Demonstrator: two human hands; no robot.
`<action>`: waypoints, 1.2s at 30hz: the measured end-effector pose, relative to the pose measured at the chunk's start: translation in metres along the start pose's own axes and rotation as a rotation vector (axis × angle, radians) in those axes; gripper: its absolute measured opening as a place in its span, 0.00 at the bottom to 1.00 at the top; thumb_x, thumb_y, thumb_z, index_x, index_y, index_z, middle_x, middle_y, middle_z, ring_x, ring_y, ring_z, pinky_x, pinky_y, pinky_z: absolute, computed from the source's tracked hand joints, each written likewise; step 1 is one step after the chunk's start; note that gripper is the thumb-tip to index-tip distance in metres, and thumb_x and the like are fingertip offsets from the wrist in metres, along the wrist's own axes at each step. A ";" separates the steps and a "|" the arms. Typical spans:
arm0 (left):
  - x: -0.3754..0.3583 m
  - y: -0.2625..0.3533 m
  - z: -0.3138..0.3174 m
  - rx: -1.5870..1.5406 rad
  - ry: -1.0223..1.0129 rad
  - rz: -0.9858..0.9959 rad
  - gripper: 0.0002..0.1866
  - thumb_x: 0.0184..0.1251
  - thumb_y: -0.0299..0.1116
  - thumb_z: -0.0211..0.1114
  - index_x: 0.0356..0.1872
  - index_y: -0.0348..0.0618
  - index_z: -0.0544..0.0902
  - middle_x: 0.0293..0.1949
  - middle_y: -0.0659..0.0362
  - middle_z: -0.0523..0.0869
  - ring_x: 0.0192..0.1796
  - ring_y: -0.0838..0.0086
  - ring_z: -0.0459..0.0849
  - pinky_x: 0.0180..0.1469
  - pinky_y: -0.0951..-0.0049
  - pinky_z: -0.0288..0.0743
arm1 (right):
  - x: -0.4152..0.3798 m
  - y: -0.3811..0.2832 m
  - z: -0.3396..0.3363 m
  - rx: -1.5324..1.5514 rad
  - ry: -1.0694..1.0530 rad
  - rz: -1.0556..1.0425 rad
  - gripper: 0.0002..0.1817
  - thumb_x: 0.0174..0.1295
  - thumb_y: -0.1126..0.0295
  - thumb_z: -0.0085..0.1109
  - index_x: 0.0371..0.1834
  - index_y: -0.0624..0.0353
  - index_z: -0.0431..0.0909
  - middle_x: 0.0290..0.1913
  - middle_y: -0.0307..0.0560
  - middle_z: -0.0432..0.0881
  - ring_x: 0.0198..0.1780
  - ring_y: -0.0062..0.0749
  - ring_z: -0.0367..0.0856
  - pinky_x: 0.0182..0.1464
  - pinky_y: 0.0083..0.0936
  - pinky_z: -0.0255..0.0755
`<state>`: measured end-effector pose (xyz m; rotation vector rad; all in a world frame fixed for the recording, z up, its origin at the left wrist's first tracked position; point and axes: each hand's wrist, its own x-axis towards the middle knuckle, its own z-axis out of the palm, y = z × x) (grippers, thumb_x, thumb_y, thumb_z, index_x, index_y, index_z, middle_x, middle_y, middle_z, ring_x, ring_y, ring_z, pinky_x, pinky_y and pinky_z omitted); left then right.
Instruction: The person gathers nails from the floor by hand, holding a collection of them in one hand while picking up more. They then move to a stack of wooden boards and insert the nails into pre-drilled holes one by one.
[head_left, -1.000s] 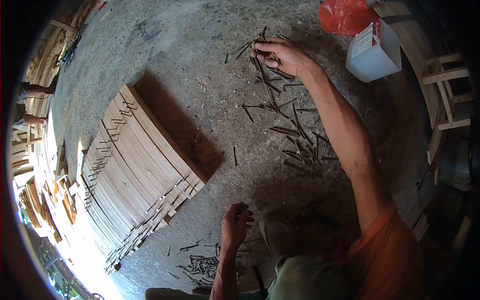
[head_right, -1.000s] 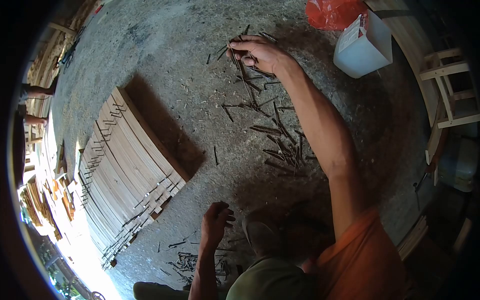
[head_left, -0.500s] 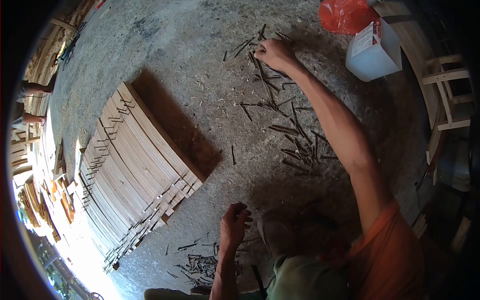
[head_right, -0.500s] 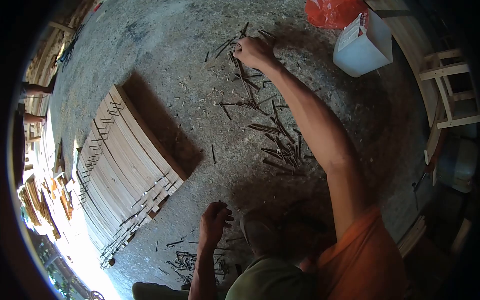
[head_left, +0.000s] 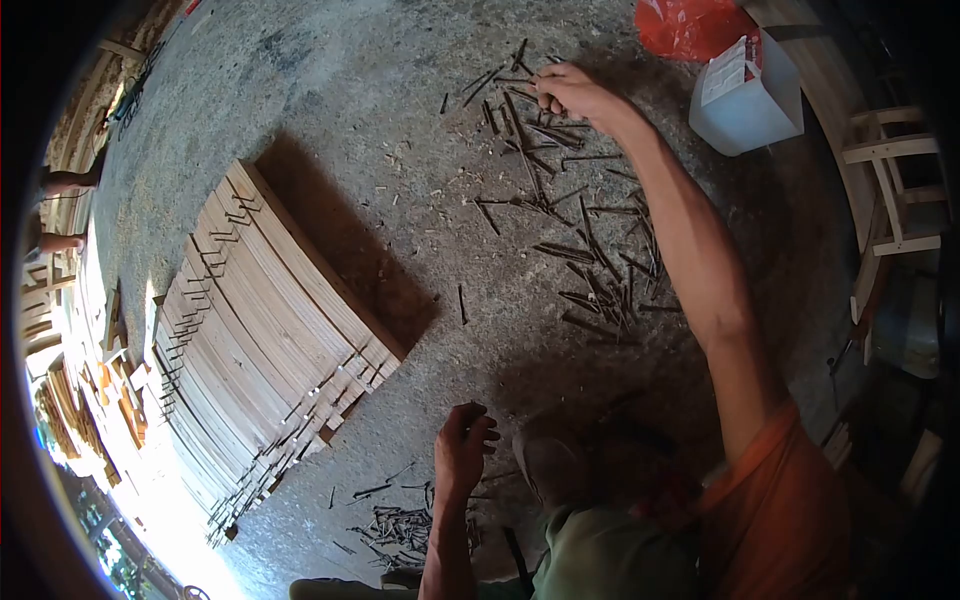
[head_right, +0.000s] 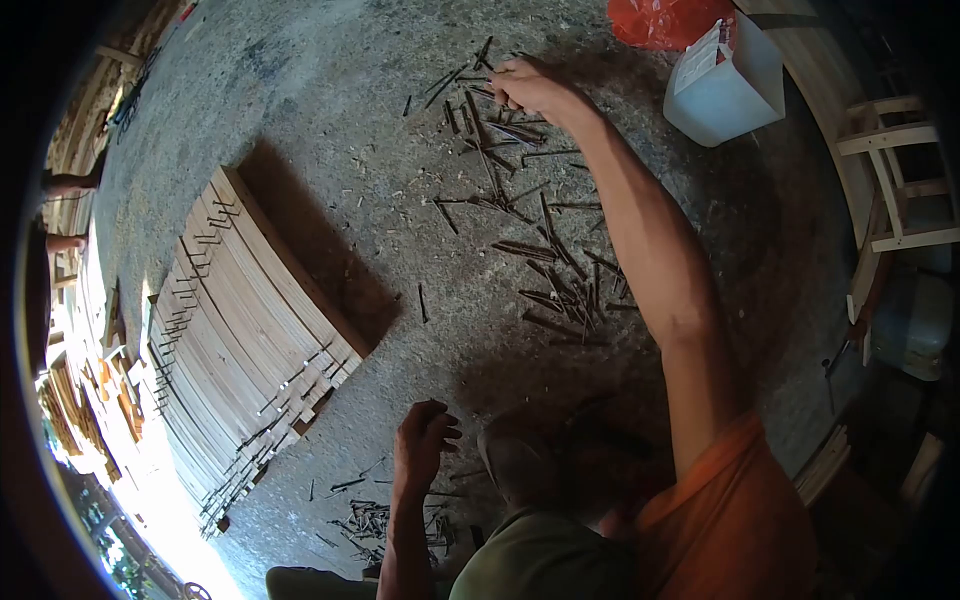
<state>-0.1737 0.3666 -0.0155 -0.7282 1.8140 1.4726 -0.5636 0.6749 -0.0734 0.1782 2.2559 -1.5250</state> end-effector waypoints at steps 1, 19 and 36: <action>0.001 -0.001 0.001 -0.001 -0.007 0.001 0.12 0.72 0.27 0.55 0.52 0.32 0.76 0.39 0.50 0.85 0.37 0.69 0.87 0.35 0.72 0.81 | -0.004 -0.003 -0.004 -0.071 0.004 -0.027 0.20 0.71 0.57 0.56 0.56 0.61 0.77 0.31 0.35 0.77 0.31 0.18 0.70 0.27 0.18 0.59; 0.002 0.001 0.004 0.012 0.009 -0.020 0.13 0.69 0.29 0.59 0.50 0.34 0.78 0.40 0.50 0.87 0.37 0.70 0.88 0.37 0.71 0.81 | -0.065 0.025 0.019 -0.577 0.081 -0.115 0.12 0.59 0.64 0.68 0.36 0.63 0.81 0.32 0.51 0.83 0.36 0.36 0.82 0.41 0.38 0.72; 0.002 0.008 0.013 0.027 -0.016 0.012 0.13 0.69 0.29 0.58 0.50 0.34 0.79 0.41 0.50 0.87 0.38 0.69 0.89 0.39 0.70 0.81 | -0.021 -0.005 -0.008 -0.686 0.294 -0.223 0.13 0.64 0.62 0.60 0.44 0.60 0.79 0.35 0.51 0.84 0.36 0.41 0.85 0.41 0.41 0.76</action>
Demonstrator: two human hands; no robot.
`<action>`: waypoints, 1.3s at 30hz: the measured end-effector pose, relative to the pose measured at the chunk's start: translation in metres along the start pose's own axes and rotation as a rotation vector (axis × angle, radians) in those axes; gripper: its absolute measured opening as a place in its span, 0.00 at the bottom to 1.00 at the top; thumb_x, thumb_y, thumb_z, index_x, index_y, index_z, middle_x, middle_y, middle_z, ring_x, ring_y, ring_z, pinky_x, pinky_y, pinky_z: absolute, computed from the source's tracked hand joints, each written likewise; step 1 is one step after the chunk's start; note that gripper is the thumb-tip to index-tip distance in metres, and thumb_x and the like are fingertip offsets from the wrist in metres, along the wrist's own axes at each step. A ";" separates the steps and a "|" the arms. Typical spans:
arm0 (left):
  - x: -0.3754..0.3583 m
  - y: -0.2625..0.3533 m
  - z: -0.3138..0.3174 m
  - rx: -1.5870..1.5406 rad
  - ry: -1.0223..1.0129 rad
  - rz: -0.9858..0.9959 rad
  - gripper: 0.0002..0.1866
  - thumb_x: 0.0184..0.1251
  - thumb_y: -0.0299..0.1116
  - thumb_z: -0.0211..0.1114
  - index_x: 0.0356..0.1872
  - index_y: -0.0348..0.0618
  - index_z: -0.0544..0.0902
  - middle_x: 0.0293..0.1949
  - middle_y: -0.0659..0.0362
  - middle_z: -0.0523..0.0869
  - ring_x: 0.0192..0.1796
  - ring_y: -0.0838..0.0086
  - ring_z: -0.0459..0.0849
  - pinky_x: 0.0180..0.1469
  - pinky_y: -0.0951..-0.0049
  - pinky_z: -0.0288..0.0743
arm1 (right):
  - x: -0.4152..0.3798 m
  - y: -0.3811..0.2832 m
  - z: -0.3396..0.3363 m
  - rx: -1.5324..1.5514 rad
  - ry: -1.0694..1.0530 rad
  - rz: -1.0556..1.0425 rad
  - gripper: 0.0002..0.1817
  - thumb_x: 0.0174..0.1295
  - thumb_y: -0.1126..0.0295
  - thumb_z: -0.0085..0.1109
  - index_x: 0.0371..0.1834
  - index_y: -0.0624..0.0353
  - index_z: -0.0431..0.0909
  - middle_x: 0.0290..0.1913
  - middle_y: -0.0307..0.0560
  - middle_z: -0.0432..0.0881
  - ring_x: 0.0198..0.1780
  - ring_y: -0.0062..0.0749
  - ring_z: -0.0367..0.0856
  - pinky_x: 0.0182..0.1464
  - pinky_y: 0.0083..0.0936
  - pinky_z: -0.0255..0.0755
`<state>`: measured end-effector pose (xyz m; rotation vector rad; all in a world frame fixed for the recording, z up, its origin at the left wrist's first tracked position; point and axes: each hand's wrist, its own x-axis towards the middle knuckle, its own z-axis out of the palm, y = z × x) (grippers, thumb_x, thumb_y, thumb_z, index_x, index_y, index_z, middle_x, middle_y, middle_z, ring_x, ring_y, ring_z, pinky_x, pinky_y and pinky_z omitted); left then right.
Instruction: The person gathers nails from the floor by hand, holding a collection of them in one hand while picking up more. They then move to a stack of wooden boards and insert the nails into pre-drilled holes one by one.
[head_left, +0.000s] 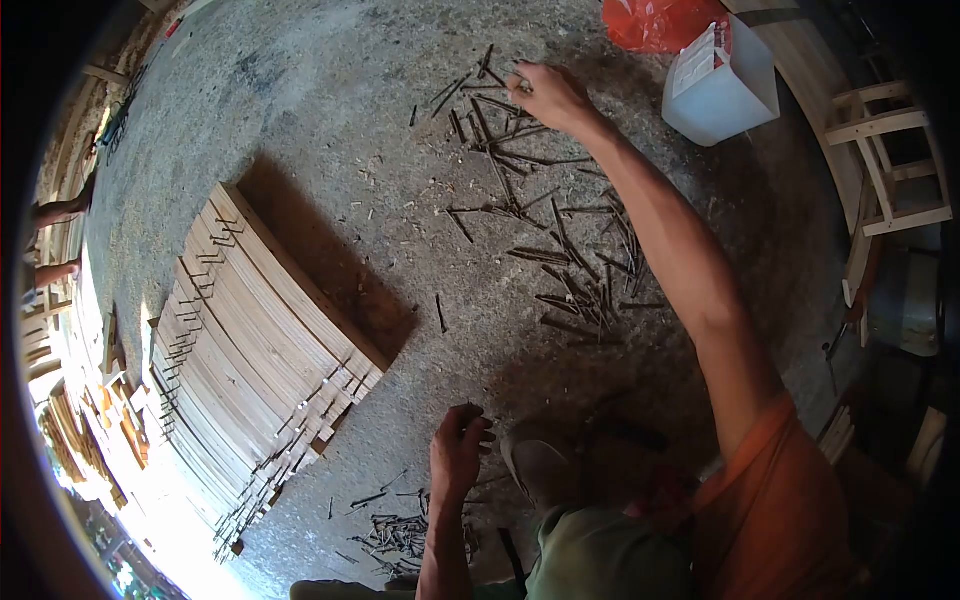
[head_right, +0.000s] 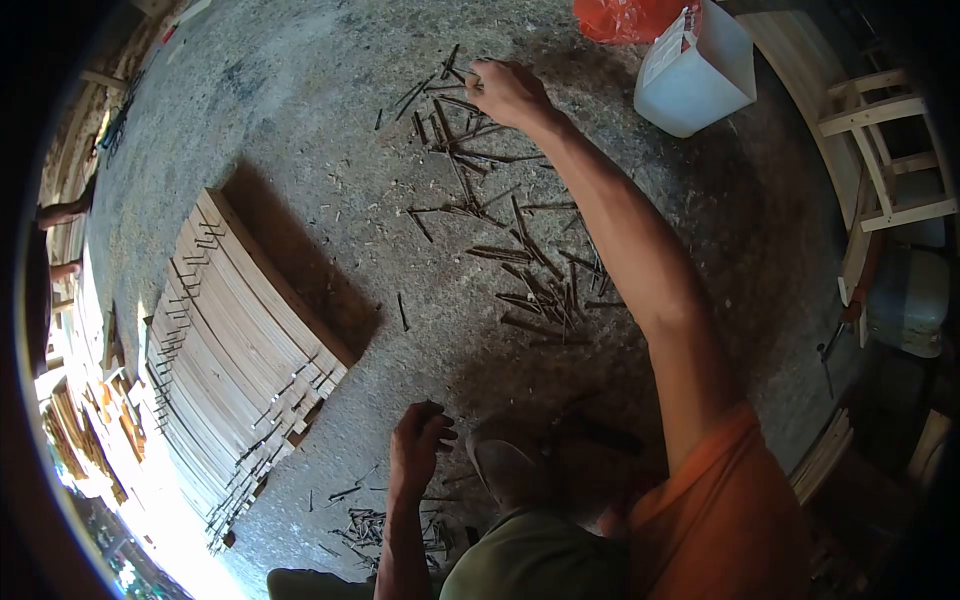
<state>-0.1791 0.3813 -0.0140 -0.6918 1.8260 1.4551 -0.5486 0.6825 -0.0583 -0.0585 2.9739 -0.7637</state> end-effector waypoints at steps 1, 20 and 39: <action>0.000 0.000 -0.001 0.001 0.003 -0.002 0.13 0.69 0.29 0.58 0.50 0.34 0.79 0.41 0.50 0.87 0.38 0.69 0.89 0.39 0.70 0.81 | 0.005 -0.001 0.007 0.003 -0.002 -0.001 0.13 0.64 0.62 0.60 0.44 0.60 0.79 0.35 0.51 0.84 0.36 0.41 0.85 0.41 0.41 0.76; -0.001 -0.004 -0.005 -0.003 0.011 -0.005 0.13 0.69 0.30 0.58 0.51 0.34 0.78 0.40 0.52 0.87 0.38 0.71 0.88 0.38 0.71 0.81 | -0.004 0.019 -0.029 1.260 -0.197 0.082 0.07 0.70 0.70 0.57 0.45 0.61 0.77 0.45 0.46 0.85 0.30 0.11 0.70 0.21 0.09 0.59; -0.005 -0.001 -0.003 -0.010 0.018 0.011 0.12 0.69 0.29 0.58 0.50 0.34 0.78 0.39 0.51 0.87 0.37 0.71 0.87 0.36 0.72 0.80 | -0.014 0.039 -0.034 1.553 -0.087 0.150 0.11 0.70 0.64 0.57 0.49 0.58 0.79 0.40 0.42 0.85 0.35 0.18 0.77 0.27 0.15 0.62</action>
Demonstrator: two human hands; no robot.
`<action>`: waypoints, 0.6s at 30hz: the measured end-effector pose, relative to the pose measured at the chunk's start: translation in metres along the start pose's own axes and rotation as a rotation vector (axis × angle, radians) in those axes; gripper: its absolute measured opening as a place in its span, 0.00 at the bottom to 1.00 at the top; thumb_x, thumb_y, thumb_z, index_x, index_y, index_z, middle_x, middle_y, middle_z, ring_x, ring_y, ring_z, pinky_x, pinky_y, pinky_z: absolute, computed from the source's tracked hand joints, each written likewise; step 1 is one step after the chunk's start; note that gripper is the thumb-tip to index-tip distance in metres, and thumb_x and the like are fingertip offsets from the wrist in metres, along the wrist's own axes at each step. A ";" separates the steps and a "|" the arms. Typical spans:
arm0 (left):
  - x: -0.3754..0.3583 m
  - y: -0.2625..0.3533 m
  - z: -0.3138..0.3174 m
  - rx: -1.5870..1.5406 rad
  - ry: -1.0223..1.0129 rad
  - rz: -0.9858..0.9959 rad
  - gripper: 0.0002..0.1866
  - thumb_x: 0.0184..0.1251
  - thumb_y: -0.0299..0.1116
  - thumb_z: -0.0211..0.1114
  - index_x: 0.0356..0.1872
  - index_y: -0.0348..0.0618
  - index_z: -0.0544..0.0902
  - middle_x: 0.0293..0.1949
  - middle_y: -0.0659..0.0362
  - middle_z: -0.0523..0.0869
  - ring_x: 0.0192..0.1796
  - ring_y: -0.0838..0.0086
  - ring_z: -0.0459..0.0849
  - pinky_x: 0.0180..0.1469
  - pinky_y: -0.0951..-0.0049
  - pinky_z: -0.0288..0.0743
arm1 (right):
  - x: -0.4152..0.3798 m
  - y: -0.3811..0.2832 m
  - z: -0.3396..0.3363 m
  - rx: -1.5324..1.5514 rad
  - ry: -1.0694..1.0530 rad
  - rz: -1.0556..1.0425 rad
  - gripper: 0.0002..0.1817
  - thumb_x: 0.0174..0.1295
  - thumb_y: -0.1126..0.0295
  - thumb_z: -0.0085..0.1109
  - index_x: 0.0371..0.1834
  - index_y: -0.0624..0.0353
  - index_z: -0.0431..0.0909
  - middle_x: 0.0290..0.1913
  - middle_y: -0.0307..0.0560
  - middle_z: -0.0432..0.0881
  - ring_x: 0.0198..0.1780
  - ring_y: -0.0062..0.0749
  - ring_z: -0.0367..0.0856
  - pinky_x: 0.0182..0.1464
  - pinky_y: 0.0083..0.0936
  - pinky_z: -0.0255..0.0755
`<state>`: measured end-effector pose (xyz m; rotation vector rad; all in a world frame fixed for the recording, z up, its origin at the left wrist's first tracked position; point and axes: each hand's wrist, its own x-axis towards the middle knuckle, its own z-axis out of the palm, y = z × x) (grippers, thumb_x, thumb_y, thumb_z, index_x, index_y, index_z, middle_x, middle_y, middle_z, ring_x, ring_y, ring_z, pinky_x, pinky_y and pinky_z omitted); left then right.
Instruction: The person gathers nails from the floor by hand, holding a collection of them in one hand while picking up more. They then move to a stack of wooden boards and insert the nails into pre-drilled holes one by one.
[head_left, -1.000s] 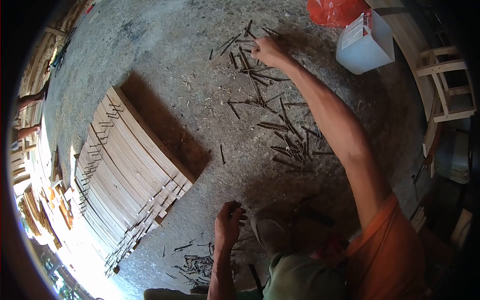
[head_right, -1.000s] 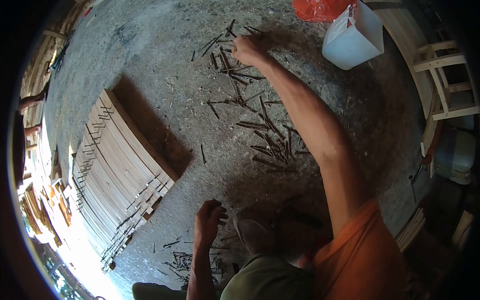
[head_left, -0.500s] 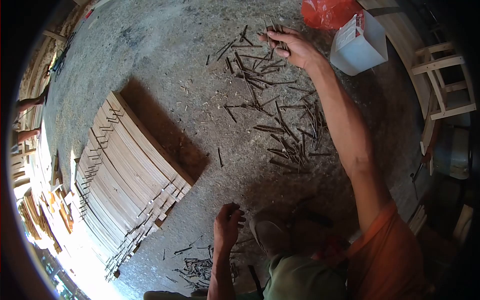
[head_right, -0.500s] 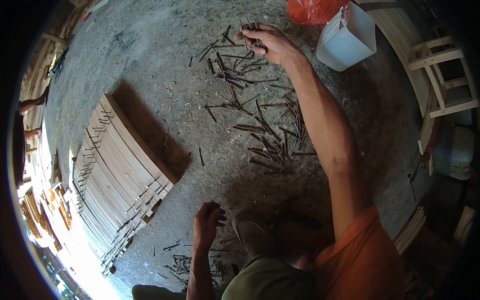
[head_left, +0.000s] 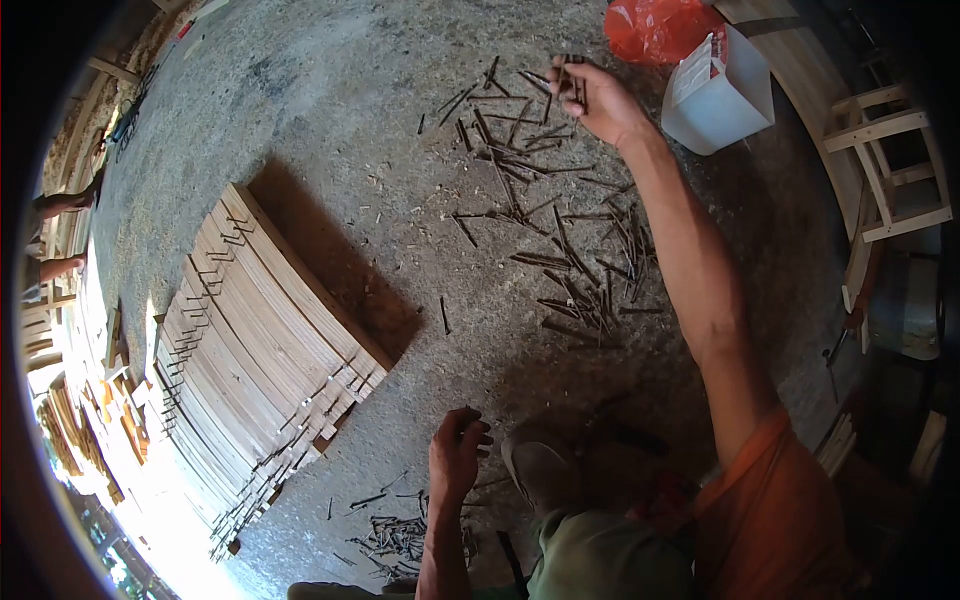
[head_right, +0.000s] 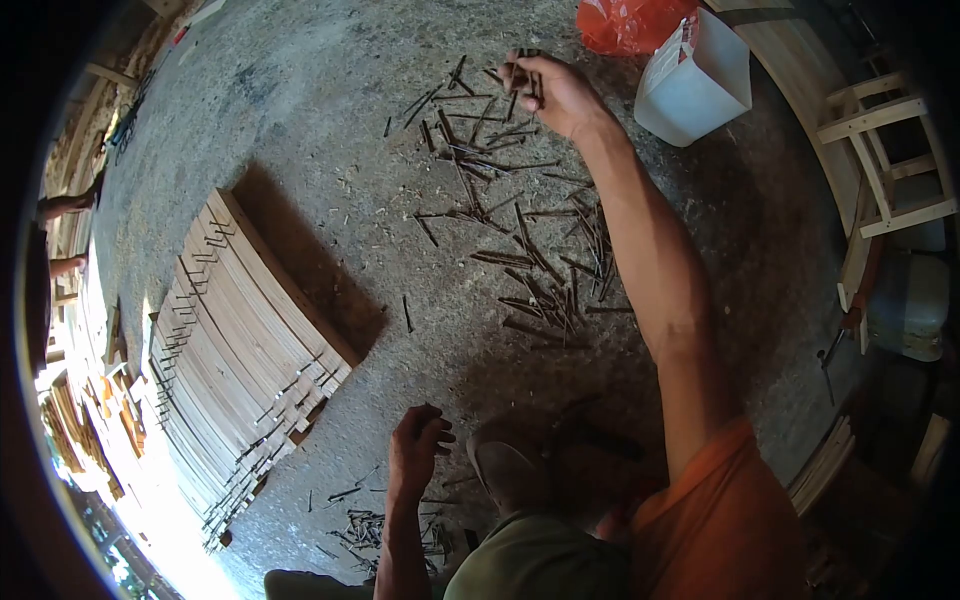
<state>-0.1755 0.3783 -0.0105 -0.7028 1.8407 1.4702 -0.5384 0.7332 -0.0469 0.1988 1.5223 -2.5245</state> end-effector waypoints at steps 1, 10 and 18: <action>0.000 -0.001 0.000 -0.001 0.000 0.000 0.12 0.69 0.29 0.58 0.50 0.34 0.78 0.39 0.51 0.87 0.37 0.71 0.87 0.36 0.72 0.80 | -0.006 -0.008 0.003 0.072 0.083 -0.021 0.10 0.71 0.61 0.56 0.46 0.55 0.78 0.30 0.36 0.79 0.31 0.19 0.74 0.27 0.17 0.62; 0.002 -0.001 0.001 0.004 -0.011 -0.007 0.12 0.71 0.28 0.56 0.50 0.32 0.77 0.39 0.52 0.85 0.37 0.70 0.86 0.36 0.72 0.80 | 0.032 0.009 -0.048 -0.533 0.320 0.009 0.15 0.67 0.58 0.61 0.42 0.60 0.79 0.26 0.37 0.74 0.21 0.25 0.70 0.27 0.26 0.67; 0.005 0.002 0.004 0.009 -0.002 -0.012 0.13 0.69 0.29 0.58 0.50 0.34 0.79 0.40 0.51 0.87 0.38 0.70 0.88 0.38 0.71 0.81 | 0.045 0.024 0.001 -1.705 0.272 -0.078 0.20 0.62 0.55 0.64 0.48 0.58 0.84 0.47 0.59 0.85 0.52 0.50 0.83 0.53 0.42 0.76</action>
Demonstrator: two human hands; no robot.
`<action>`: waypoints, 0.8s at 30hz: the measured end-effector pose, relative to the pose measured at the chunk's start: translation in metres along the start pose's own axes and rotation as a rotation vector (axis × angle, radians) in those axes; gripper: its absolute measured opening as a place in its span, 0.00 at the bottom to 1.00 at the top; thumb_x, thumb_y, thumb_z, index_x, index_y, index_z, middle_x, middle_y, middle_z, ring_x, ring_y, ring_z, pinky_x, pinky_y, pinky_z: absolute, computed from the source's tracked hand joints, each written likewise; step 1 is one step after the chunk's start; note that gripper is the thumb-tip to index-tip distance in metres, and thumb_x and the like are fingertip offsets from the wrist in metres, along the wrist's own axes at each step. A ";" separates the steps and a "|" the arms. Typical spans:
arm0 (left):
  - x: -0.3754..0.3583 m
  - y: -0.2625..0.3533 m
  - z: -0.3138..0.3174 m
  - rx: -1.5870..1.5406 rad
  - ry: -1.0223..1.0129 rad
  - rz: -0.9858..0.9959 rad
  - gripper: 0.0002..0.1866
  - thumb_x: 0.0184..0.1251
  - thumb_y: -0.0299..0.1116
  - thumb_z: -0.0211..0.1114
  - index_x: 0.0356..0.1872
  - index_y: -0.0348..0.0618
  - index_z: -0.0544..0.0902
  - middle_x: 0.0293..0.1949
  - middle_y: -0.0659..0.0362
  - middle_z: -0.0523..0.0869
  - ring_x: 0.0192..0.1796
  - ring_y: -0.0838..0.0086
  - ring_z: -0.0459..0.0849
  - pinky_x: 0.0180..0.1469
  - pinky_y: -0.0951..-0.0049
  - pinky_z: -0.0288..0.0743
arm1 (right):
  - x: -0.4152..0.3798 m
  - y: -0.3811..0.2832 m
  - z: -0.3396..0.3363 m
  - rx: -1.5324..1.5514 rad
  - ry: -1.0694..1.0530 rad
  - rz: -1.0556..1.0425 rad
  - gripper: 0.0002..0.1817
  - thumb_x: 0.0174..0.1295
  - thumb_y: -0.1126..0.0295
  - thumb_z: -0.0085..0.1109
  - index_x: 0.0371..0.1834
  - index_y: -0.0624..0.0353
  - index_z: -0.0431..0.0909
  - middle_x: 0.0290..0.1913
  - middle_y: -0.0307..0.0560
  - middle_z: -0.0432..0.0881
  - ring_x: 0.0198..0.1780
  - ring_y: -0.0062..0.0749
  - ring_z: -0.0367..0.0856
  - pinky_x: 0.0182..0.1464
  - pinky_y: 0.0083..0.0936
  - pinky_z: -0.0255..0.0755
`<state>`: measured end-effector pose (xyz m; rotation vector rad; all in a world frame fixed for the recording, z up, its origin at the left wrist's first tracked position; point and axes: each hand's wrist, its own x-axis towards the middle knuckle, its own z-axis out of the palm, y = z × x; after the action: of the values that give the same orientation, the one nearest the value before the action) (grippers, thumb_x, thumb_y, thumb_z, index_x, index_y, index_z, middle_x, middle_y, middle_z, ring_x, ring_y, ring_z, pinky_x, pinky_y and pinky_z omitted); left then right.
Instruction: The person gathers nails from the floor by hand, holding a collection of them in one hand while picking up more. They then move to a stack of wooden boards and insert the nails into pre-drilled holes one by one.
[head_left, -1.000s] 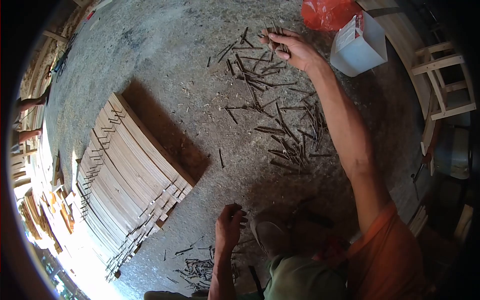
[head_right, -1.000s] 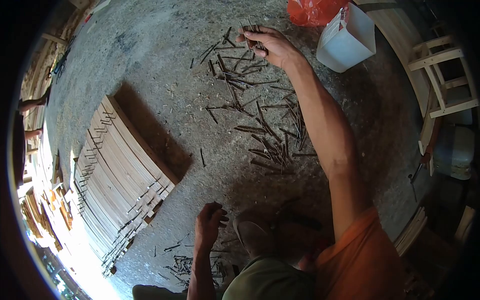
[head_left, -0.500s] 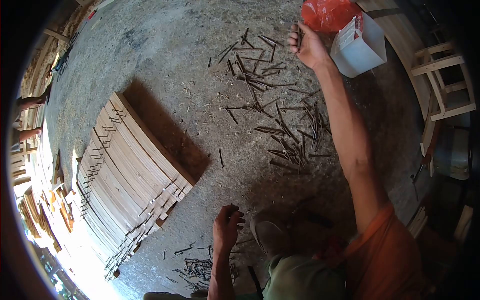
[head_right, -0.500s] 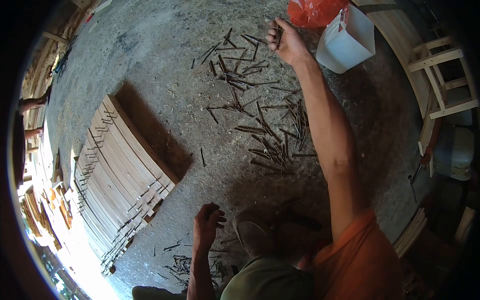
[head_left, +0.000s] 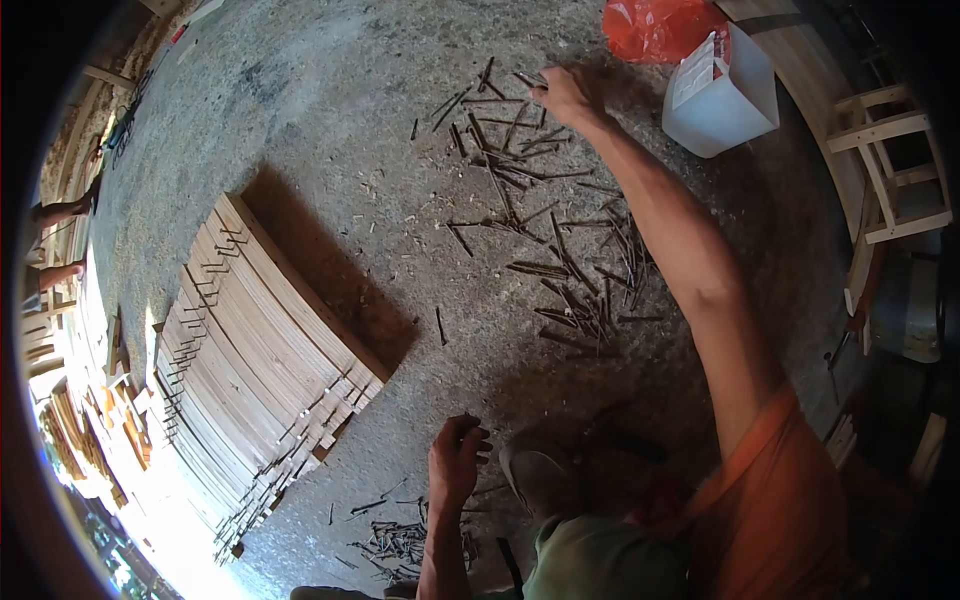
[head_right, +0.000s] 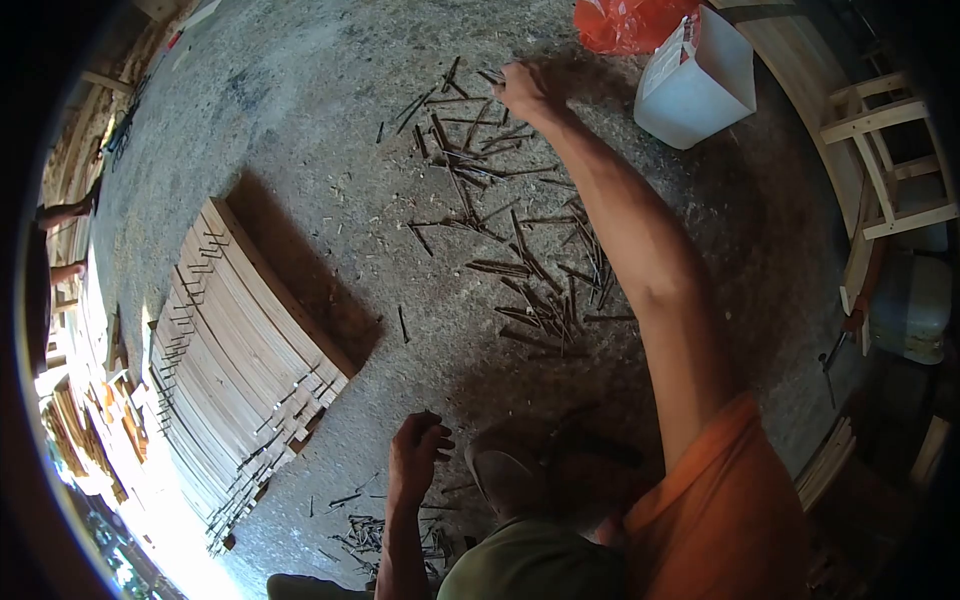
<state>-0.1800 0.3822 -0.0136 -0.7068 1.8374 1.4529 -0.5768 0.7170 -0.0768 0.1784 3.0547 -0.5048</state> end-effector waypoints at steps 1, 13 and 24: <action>0.000 0.000 0.000 0.000 0.001 -0.003 0.13 0.69 0.29 0.58 0.50 0.34 0.79 0.40 0.51 0.87 0.38 0.70 0.88 0.38 0.71 0.81 | 0.004 0.003 0.012 0.015 0.070 -0.021 0.19 0.61 0.55 0.65 0.46 0.60 0.83 0.41 0.57 0.85 0.46 0.49 0.84 0.49 0.42 0.76; 0.000 0.000 0.001 0.022 -0.018 0.000 0.12 0.71 0.28 0.56 0.49 0.32 0.77 0.39 0.52 0.86 0.38 0.70 0.86 0.37 0.71 0.81 | 0.000 0.023 -0.001 1.011 -0.300 0.100 0.20 0.64 0.60 0.66 0.51 0.62 0.75 0.38 0.41 0.85 0.23 0.16 0.67 0.22 0.21 0.59; -0.001 -0.004 -0.001 0.006 -0.020 0.031 0.12 0.69 0.29 0.58 0.50 0.35 0.79 0.41 0.51 0.87 0.37 0.71 0.88 0.37 0.72 0.81 | -0.021 0.005 -0.031 1.200 -0.335 0.026 0.07 0.69 0.66 0.59 0.45 0.56 0.79 0.36 0.38 0.85 0.18 0.10 0.53 0.19 0.16 0.47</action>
<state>-0.1764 0.3800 -0.0153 -0.6613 1.8434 1.4690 -0.5559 0.7293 -0.0481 0.1286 2.0343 -2.0056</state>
